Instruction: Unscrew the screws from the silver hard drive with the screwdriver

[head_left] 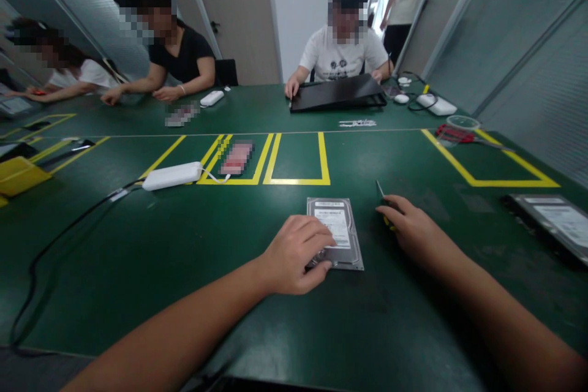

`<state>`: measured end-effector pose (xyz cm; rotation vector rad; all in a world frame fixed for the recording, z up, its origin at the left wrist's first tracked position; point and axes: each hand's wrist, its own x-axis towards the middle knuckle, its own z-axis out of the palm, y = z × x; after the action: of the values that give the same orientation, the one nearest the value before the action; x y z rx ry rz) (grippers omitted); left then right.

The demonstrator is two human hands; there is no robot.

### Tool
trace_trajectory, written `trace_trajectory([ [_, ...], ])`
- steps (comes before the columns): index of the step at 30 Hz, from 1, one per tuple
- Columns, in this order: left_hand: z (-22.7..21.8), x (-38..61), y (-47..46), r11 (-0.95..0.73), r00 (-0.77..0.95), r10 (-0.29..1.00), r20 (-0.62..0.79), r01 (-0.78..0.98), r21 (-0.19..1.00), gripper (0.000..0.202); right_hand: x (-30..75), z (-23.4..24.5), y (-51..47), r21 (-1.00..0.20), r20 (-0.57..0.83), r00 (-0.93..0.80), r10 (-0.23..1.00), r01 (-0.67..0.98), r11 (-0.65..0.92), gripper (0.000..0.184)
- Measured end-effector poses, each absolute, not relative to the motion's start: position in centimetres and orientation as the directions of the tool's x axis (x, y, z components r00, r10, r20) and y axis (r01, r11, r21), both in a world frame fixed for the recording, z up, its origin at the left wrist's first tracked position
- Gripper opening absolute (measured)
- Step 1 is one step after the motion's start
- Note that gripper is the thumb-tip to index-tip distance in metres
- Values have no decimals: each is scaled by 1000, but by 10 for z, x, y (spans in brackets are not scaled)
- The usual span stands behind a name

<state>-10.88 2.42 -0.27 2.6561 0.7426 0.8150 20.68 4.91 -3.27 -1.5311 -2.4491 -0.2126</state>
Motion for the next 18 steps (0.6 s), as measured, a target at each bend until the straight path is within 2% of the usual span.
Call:
trace_trajectory([
  [10, -5, -86, 7, -888, 803, 456, 383, 442, 130, 35, 211, -33, 47, 48, 255, -449, 856, 890, 453, 53],
  [18, -6, -78, 2, -888, 815, 444, 373, 454, 64, 38, 210, -29, 46, 27, 268, -442, 856, 892, 452, 51],
])
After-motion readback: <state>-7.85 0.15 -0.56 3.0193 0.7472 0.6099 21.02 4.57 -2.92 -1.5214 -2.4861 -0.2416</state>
